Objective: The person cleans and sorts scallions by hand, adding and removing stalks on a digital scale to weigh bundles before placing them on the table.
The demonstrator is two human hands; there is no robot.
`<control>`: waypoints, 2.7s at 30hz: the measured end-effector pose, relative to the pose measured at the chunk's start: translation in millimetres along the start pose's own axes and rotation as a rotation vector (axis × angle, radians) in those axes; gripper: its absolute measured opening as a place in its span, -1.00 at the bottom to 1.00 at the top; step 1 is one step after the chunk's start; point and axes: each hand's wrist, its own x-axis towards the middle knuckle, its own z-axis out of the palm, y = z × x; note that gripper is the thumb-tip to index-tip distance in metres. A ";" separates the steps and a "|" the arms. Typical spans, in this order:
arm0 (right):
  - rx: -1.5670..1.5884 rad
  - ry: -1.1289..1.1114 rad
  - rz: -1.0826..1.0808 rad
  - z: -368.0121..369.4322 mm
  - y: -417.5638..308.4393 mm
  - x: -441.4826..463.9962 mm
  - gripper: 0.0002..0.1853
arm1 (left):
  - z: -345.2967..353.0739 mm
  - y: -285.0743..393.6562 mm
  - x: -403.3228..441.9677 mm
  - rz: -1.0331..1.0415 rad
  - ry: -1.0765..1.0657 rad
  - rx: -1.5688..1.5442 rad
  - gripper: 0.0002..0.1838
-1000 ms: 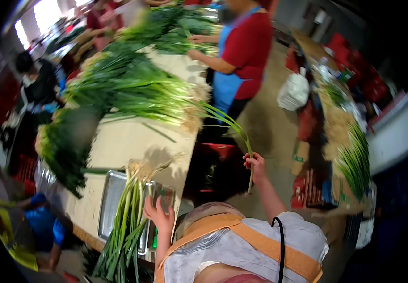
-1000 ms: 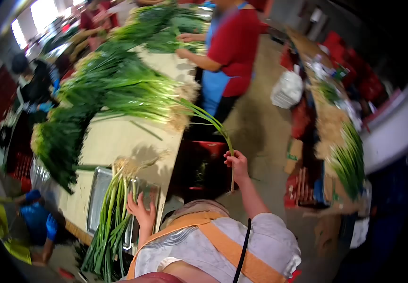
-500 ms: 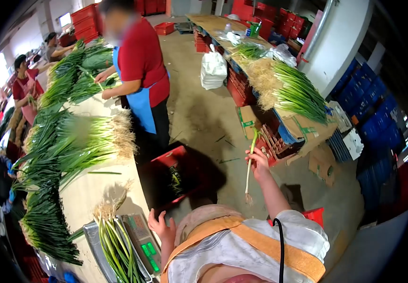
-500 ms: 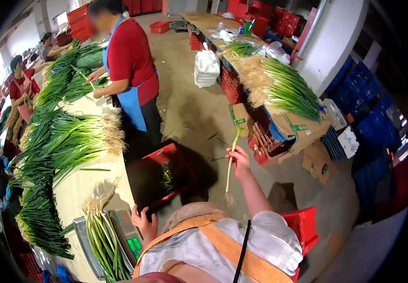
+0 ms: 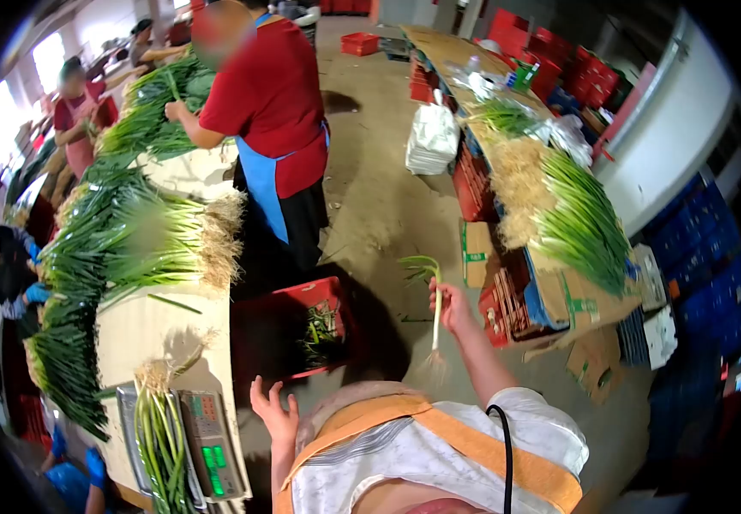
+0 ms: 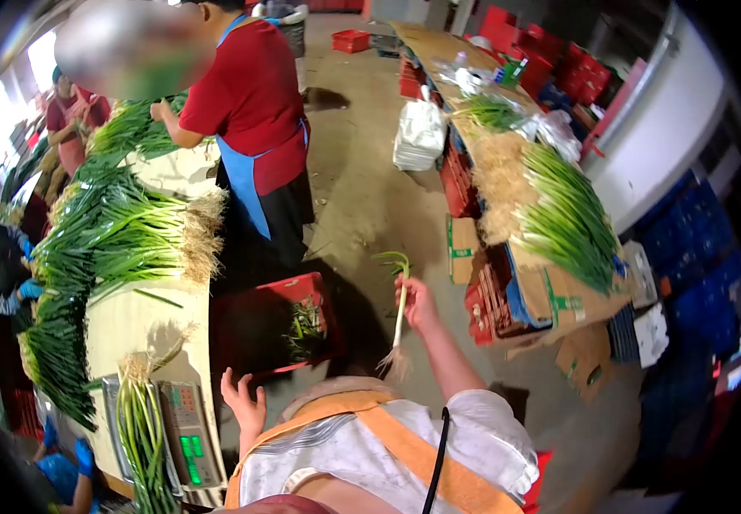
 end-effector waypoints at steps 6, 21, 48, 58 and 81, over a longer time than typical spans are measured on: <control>-0.102 -0.194 -0.571 64.9 -271.1 101.3 -0.89 | 35.0 59.3 -8.1 -0.141 0.049 0.047 -0.58; -1.398 -0.088 -0.668 -80.6 -146.6 347.3 -0.68 | 40.7 108.9 -4.4 -0.250 0.033 0.190 -0.60; -1.450 -1.303 0.413 125.4 279.6 -47.4 -0.46 | -92.7 -43.2 -282.6 -0.957 -0.035 -1.171 -0.32; -2.315 -1.397 -0.583 172.4 289.1 -23.7 -0.46 | -22.9 -105.0 -550.8 -1.658 -0.392 -0.031 -0.53; -1.832 -1.077 -0.542 495.9 395.2 181.7 -0.39 | 79.1 -33.0 -401.6 -1.828 0.530 -0.366 -0.66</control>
